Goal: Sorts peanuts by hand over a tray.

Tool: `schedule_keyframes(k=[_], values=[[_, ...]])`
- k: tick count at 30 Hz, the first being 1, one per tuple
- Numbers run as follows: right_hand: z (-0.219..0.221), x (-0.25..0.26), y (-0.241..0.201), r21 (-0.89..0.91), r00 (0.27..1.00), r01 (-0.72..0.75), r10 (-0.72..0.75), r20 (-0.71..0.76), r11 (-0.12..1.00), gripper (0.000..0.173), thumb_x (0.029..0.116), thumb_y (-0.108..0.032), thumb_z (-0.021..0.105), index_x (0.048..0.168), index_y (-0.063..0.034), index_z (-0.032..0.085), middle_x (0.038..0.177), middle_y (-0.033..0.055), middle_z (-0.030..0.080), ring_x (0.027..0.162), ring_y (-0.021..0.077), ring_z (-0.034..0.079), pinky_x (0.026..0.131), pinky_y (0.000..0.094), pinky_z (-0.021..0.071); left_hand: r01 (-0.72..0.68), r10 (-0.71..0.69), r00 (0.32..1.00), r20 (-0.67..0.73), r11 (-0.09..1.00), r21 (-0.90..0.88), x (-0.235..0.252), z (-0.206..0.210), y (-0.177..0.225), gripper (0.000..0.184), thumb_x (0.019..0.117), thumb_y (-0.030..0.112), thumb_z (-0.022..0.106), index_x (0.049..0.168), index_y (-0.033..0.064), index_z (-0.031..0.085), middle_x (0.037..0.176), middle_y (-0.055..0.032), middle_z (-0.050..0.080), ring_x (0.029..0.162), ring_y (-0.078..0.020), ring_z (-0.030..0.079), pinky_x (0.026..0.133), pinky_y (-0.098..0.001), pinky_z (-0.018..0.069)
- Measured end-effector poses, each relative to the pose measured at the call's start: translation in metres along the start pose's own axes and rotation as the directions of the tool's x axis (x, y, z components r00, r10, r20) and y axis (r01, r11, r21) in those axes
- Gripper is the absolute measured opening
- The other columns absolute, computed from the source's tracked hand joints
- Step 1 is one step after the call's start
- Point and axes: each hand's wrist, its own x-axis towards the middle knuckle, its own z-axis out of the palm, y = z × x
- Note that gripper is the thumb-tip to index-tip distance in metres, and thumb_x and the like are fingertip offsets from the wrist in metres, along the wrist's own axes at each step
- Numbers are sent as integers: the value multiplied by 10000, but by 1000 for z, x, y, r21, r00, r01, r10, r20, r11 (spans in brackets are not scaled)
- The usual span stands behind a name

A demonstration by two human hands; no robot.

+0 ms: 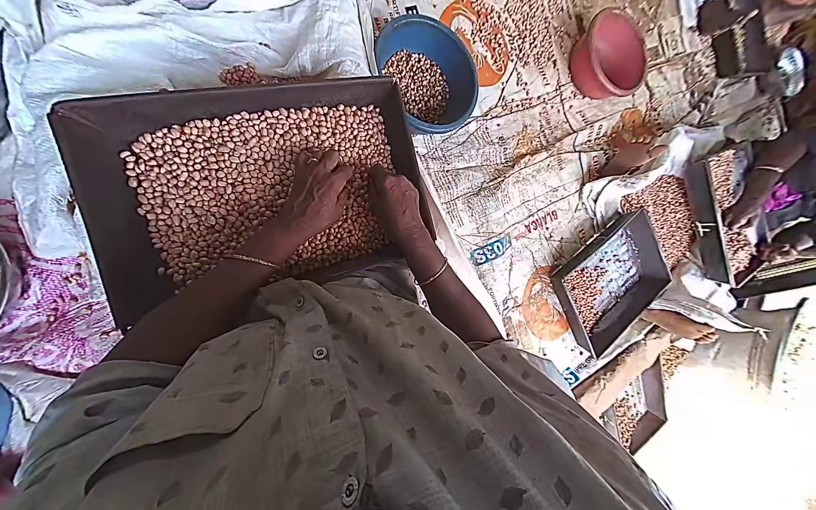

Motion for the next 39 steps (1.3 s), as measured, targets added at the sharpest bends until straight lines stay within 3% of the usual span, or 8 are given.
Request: schedule_keyframes(k=[6, 8, 12, 14, 18, 23, 29, 39], values=[[4, 6, 14, 297, 988, 93, -50, -148, 950, 236, 1025, -141, 557, 1140, 28, 676, 955, 217, 725, 907, 381, 724, 810, 551, 562, -34, 34, 997, -76, 999, 0, -1, 6, -2, 192, 1006, 60, 552, 1073, -23, 712, 1099, -262, 637, 1086, -469, 609, 982, -662, 395], [8, 6, 23, 494, 958, 240, -121, -259, 836, 189, 1007, -110, 599, 1081, 44, 679, 868, 157, 717, 737, 252, 706, 705, 417, 584, -26, 5, 987, -159, 991, -135, -4, -1, -8, 209, 1020, 85, 537, 1060, -26, 709, 1104, -253, 646, 1091, -446, 621, 1000, -652, 399], [-11, 1, 34, 856, 955, 292, -90, -282, 427, 140, 1032, -58, 564, 1114, 41, 621, 750, 49, 670, 533, 97, 614, 492, 259, 556, 35, -260, 908, -327, 828, -559, -15, -42, -29, 241, 1064, 120, 483, 1084, -22, 677, 927, -78, 677, 776, -92, 622, 741, -259, 530], [-24, 0, 41, 812, 967, 254, -139, -212, 525, 185, 1047, -72, 549, 1143, 53, 645, 729, 49, 656, 515, 88, 603, 485, 249, 553, 123, -383, 904, -191, 658, -743, -26, -63, -32, 227, 1085, 134, 466, 1076, 30, 667, 819, 27, 645, 619, -2, 540, 565, -167, 453], [-31, 2, 41, 594, 982, 177, -184, -50, 784, 257, 1039, -86, 546, 1232, 34, 667, 812, 120, 684, 539, 134, 630, 540, 312, 584, 262, -485, 868, 102, 274, -925, -46, -77, -29, 281, 1107, 136, 378, 1052, 98, 651, 847, 35, 686, 614, -23, 591, 546, -159, 493], [-29, -3, -8, 772, 932, 292, -349, -97, 565, 212, 1050, -43, 520, 1175, 80, 639, 990, 154, 733, 776, 188, 752, 729, 359, 658, 408, -461, 815, 352, 24, -913, -60, -63, -16, 455, 1136, 345, 259, 1134, 76, 626, 993, -9, 685, 821, -108, 679, 757, -274, 578], [-35, 33, -59, 671, 854, 512, -400, -332, 536, 261, 1087, -90, 451, 1132, 73, 651, 986, 153, 731, 822, 186, 760, 770, 350, 658, 315, -448, 776, 444, -334, -888, -81, -59, -13, 452, 1130, 329, 280, 1045, 78, 647, 840, -10, 662, 594, -36, 573, 510, -149, 464], [15, 97, -101, 153, 808, 577, -535, -246, 802, 261, 967, -35, 617, 1185, -59, 759, 1140, 205, 662, 1151, 373, 612, 1000, 460, 511, -45, -865, 480, 145, -189, -981, -120, -91, -87, 289, 1027, -7, 354, 1051, 142, 600, 845, 60, 634, 680, -18, 602, 613, -157, 507]])
